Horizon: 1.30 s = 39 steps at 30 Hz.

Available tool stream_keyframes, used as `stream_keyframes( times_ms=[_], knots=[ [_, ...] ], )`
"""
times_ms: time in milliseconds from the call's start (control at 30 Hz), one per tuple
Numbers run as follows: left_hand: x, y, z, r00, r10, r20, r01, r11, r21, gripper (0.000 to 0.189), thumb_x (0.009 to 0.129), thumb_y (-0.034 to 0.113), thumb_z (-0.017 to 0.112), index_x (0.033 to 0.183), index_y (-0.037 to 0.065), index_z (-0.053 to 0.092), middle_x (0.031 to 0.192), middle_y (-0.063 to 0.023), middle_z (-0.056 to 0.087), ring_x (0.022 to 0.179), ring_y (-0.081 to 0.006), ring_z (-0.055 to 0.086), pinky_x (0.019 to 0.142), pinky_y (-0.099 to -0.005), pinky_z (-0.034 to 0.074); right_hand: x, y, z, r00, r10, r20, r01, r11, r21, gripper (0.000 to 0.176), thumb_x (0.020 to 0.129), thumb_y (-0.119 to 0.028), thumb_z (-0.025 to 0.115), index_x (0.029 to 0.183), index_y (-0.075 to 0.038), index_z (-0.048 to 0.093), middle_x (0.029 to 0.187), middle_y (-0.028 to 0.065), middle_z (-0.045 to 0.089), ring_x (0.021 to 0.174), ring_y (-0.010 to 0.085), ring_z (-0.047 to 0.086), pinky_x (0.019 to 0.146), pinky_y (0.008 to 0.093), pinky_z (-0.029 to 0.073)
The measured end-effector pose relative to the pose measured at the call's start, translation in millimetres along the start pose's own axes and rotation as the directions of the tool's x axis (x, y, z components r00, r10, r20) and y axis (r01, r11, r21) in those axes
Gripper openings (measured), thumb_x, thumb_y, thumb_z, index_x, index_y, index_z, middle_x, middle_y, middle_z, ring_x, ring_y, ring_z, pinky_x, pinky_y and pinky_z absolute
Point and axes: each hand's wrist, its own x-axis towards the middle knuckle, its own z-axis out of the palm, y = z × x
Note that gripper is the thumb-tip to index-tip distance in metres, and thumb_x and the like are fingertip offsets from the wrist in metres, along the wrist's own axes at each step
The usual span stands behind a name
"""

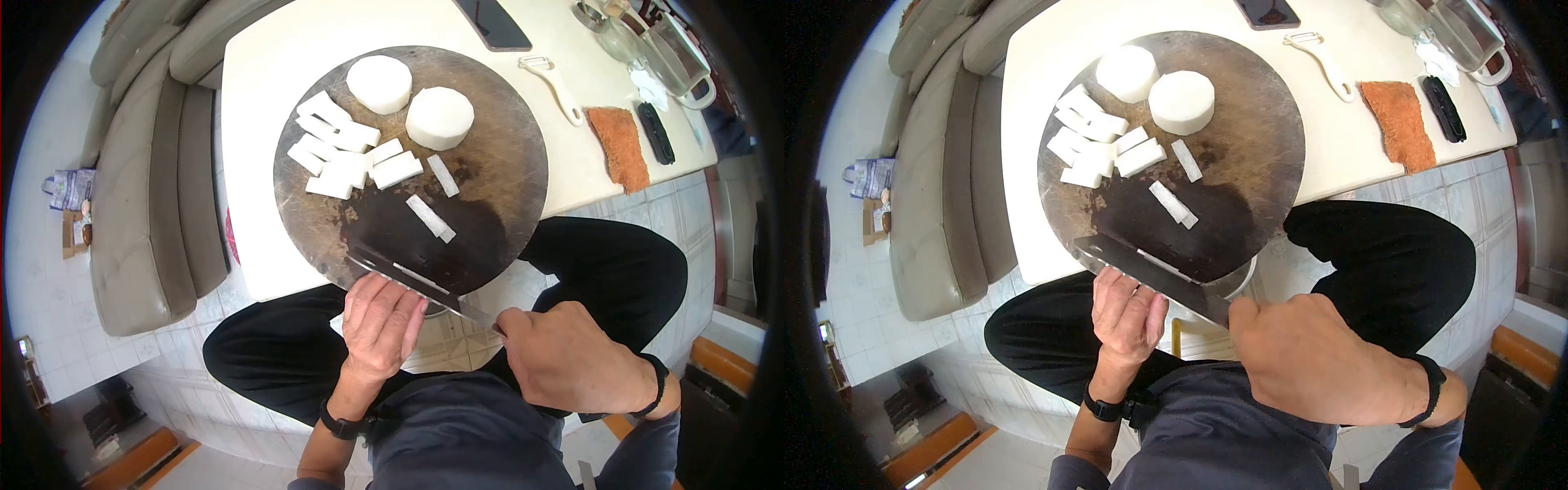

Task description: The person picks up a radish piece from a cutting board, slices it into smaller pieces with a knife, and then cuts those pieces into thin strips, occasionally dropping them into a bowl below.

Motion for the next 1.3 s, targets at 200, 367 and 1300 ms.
stream_keyframes(
  times_ms=[200,367,1300],
  knots=[
    [-4.5,-0.6,1.0,1.0,-0.007,0.006,0.007,1.0,0.0,0.025,0.059,0.001,0.08,0.081,-0.003,0.069,0.088,-0.0131,0.063,0.089,-0.0318,0.061,0.082,-0.0456,0.05,2.7,-0.6,3.5,0.991,-0.122,-0.049,0.119,0.991,-0.058,0.017,0.07,-0.003,0.065,0.078,0.004,0.051,0.059,0.0118,0.053,0.053,0.0306,0.062,0.048,0.0358,0.047],
    [-3.2,-0.7,1.9,1.0,0.018,-0.014,-0.018,1.0,0.006,0.025,0.059,-0.005,0.075,0.083,-0.007,0.067,0.087,-0.0174,0.063,0.083,-0.0344,0.062,0.078,-0.0434,0.049,26.0,-6.4,15.2,0.962,-0.192,-0.193,0.185,0.981,-0.053,0.015,0.069,-0.001,0.061,0.077,0.001,0.049,0.056,0.0147,0.052,0.051,0.0313,0.059,0.047,0.0379,0.044],
    [57.3,26.5,-9.7,0.586,-0.619,0.523,0.33,-0.407,-0.851,0.034,0.1,0.021,0.051,0.127,0.001,0.05,0.123,-0.0108,0.059,0.114,-0.0212,0.057,0.099,-0.0373,0.046,22.1,22.9,-14.5,1.0,0.015,-0.008,-0.003,0.599,0.801,0.026,0.088,-0.014,0.05,0.068,0.001,0.056,0.056,0.0037,0.058,0.043,0.0084,0.052,0.041,0.0246,0.04]
  ],
)
